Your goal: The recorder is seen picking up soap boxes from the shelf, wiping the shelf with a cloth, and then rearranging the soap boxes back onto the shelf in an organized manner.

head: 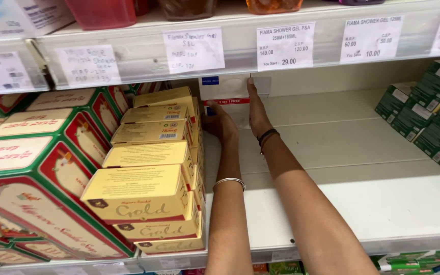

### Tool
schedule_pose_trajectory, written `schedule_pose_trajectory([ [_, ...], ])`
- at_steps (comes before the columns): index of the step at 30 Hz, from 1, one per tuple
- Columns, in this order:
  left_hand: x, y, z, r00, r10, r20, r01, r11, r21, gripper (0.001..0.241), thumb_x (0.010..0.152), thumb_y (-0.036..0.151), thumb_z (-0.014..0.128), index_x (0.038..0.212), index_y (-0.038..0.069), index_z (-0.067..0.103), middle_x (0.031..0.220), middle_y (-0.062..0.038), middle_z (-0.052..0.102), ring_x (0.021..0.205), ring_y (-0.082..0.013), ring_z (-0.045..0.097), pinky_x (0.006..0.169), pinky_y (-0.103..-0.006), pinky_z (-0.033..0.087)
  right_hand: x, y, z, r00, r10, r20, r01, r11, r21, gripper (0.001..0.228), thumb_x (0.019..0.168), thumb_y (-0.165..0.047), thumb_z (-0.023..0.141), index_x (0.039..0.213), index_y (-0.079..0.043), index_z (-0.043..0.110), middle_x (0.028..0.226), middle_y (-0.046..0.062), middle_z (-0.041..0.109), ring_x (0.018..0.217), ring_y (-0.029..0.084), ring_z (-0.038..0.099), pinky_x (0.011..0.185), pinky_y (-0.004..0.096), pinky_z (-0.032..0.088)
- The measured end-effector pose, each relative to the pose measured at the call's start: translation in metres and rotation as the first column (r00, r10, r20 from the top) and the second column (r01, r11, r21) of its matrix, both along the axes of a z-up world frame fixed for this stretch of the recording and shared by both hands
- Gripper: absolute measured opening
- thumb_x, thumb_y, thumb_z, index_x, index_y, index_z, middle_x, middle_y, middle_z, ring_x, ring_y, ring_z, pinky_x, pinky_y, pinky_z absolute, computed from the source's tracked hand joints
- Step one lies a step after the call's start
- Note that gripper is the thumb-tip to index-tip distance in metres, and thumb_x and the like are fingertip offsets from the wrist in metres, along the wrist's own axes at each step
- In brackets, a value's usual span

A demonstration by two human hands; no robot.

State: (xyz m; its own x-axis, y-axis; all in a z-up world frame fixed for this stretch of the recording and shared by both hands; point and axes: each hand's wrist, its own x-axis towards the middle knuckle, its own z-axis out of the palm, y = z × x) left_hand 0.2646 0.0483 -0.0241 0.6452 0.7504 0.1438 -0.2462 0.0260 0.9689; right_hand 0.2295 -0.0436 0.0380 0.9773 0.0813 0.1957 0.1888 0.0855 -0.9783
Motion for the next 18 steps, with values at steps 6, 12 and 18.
schedule_pose_trajectory([
  [6,-0.033,0.001,0.032,0.999,0.0,-0.034,-0.003,0.996,-0.085,0.087,0.099,0.069,0.023,0.134,-0.005,0.054,0.132,-0.028,0.055,0.119,-0.041,0.058,0.102,-0.0489,0.046,0.012,0.0,0.0,0.992,-0.092,-0.083,0.09,0.995,-0.038,0.113,0.077,-0.089,0.028,0.164,-0.019,0.009,0.171,0.011,0.006,0.157,0.03,0.002,0.122,0.056,0.007],
  [12,-0.018,0.007,0.037,0.998,0.05,-0.047,-0.049,0.999,0.015,0.077,0.098,0.065,0.026,0.146,0.012,0.053,0.147,-0.015,0.051,0.131,-0.0366,0.05,0.107,-0.0472,0.035,0.053,-0.006,-0.023,0.992,-0.122,-0.035,0.124,0.989,0.075,0.109,0.081,-0.088,0.021,0.164,-0.02,0.001,0.171,0.01,0.002,0.157,0.03,0.002,0.123,0.054,0.005],
  [18,-0.011,0.027,0.046,0.984,-0.129,-0.121,0.117,0.988,-0.103,0.078,0.1,0.066,0.021,0.144,0.013,0.058,0.142,-0.009,0.064,0.128,-0.0259,0.061,0.11,-0.0359,0.042,0.089,-0.008,-0.038,0.992,-0.117,-0.043,0.119,0.992,0.035,0.103,0.087,-0.082,0.014,0.163,-0.015,-0.003,0.171,0.01,-0.003,0.157,0.029,-0.002,0.124,0.049,0.005],
])
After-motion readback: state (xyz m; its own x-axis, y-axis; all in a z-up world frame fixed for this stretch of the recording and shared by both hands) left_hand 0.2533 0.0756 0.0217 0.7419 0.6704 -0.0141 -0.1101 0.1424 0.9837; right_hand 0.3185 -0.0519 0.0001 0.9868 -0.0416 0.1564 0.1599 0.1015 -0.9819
